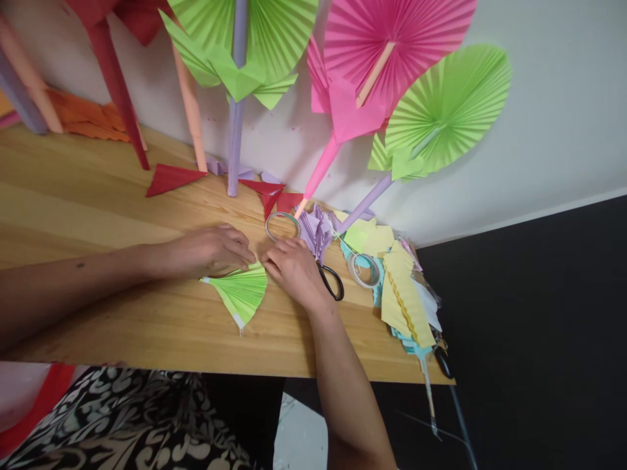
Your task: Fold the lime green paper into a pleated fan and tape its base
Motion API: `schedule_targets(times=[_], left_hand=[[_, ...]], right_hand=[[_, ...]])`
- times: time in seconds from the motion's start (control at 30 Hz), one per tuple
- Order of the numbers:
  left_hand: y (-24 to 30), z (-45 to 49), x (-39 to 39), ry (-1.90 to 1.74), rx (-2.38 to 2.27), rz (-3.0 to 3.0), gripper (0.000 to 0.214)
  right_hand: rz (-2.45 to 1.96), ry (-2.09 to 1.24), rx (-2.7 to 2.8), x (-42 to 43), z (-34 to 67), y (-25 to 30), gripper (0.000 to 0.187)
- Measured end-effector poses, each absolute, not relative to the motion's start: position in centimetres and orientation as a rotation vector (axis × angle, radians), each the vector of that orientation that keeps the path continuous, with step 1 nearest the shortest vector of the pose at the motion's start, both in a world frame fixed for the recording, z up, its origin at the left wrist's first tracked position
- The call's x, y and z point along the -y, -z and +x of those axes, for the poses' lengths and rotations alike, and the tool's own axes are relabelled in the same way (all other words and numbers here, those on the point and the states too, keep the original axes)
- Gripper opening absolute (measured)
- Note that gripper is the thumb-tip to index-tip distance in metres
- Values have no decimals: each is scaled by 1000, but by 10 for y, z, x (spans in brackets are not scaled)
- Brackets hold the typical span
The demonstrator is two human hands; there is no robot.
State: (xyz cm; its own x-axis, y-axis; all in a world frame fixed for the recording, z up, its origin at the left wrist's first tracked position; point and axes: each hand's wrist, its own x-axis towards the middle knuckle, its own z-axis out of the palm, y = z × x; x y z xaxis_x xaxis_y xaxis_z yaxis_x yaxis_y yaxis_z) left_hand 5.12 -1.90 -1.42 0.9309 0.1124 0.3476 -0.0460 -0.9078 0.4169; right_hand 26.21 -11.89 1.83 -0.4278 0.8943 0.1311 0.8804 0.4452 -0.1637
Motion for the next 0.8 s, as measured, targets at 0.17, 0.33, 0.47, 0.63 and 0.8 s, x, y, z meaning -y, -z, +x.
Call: schedule_targets(times=[0.17,0.33,0.47,0.63,0.8], left_hand=[[20,52,18,-560,-31,2634,21],[27,53,18,-612,-23,2585,21],[21,51,18,-633,38,2560,23],[14,48,20,-644,-40,2546,25],[19,51,22,-609,-122,2627,20]], right_hand=[[-1537,-95,2518,118,262,-17,16],[-1538,-145,2503,118,263,-18,16],[-1530,-176,2498,118,265,-17,15],[-1526,-172,2487,118,265,-15,13],[-1517,-159,2498,118,266,-16,12]])
